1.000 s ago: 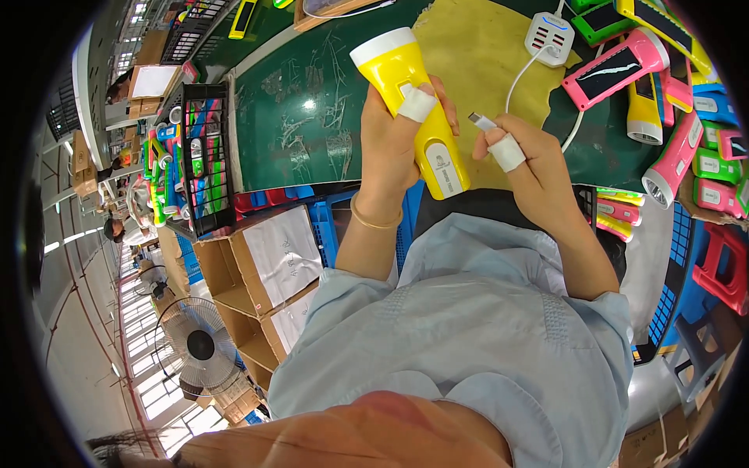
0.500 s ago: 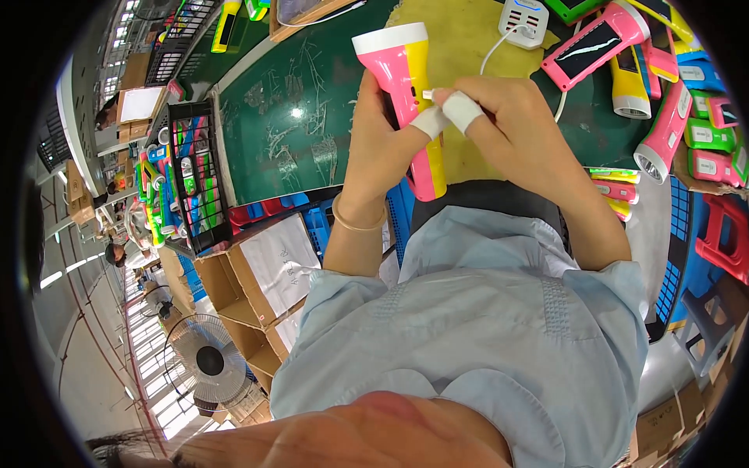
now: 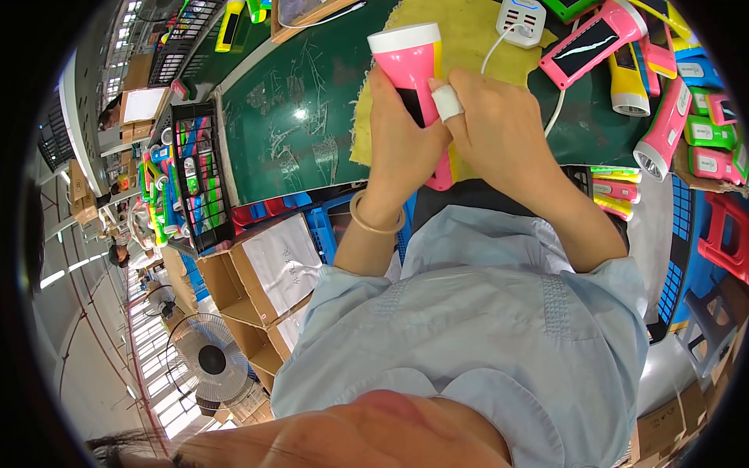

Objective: Testing rechargeable flashlights by wiping them, plugging them into a charger, and checking the light beam.

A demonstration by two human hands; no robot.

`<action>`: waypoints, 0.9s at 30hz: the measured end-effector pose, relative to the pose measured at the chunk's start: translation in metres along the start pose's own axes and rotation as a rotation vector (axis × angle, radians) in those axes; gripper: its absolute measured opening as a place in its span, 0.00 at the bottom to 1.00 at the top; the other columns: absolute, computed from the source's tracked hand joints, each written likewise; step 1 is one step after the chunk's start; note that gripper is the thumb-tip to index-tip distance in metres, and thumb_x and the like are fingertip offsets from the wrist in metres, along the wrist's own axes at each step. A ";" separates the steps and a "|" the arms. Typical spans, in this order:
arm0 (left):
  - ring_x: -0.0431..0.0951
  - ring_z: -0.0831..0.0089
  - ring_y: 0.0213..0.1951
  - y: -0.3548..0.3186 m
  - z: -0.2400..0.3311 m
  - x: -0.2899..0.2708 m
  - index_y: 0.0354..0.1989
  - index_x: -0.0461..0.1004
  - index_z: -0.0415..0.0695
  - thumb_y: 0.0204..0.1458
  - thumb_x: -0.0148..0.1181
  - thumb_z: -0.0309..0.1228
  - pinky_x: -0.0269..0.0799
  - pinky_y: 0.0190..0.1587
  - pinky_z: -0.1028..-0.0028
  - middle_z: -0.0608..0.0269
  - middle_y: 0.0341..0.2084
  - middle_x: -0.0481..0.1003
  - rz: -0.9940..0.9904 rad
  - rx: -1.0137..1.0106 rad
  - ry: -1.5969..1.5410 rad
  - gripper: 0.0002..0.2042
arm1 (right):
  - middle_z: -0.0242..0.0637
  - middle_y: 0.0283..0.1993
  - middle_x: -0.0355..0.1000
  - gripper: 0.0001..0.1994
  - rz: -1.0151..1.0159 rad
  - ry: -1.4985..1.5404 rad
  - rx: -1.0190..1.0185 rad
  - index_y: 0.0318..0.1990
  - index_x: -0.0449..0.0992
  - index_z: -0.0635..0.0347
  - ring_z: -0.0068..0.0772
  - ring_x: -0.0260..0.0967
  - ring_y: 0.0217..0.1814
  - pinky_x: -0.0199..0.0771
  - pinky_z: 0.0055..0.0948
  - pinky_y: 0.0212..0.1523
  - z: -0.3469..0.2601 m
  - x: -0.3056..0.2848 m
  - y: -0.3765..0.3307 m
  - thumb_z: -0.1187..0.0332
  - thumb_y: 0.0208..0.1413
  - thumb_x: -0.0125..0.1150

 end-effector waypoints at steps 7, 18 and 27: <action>0.70 0.66 0.37 0.012 -0.031 -0.021 0.50 0.54 0.36 0.42 0.62 0.24 0.68 0.40 0.72 0.55 0.37 0.66 0.078 0.040 -0.215 0.28 | 0.40 0.30 0.72 0.12 0.120 0.245 0.042 0.42 0.71 0.62 0.26 0.66 0.23 0.64 0.20 0.25 0.010 -0.028 -0.023 0.80 0.52 0.45; 0.70 0.61 0.42 0.017 -0.020 -0.022 0.54 0.58 0.38 0.53 0.47 0.50 0.65 0.50 0.59 0.54 0.40 0.69 0.156 -0.125 -1.162 0.28 | 0.48 0.38 0.70 0.19 0.030 -0.098 -0.022 0.45 0.69 0.67 0.43 0.69 0.35 0.68 0.31 0.37 0.001 0.008 -0.021 0.62 0.50 0.59; 0.66 0.64 0.16 0.031 -0.022 -0.016 0.32 0.67 0.34 0.52 0.26 0.58 0.63 0.20 0.71 0.53 0.15 0.68 0.234 -0.162 -1.037 0.34 | 0.30 0.31 0.66 0.21 -0.425 0.836 0.270 0.46 0.69 0.72 0.17 0.58 0.32 0.62 0.20 0.33 0.032 0.057 0.000 0.61 0.52 0.58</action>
Point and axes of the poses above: each hand's wrist, its own y-axis towards the middle knuckle, its own x-axis out of the palm, z = x × y, the point moved 7 cm from there along y, towards the middle knuckle
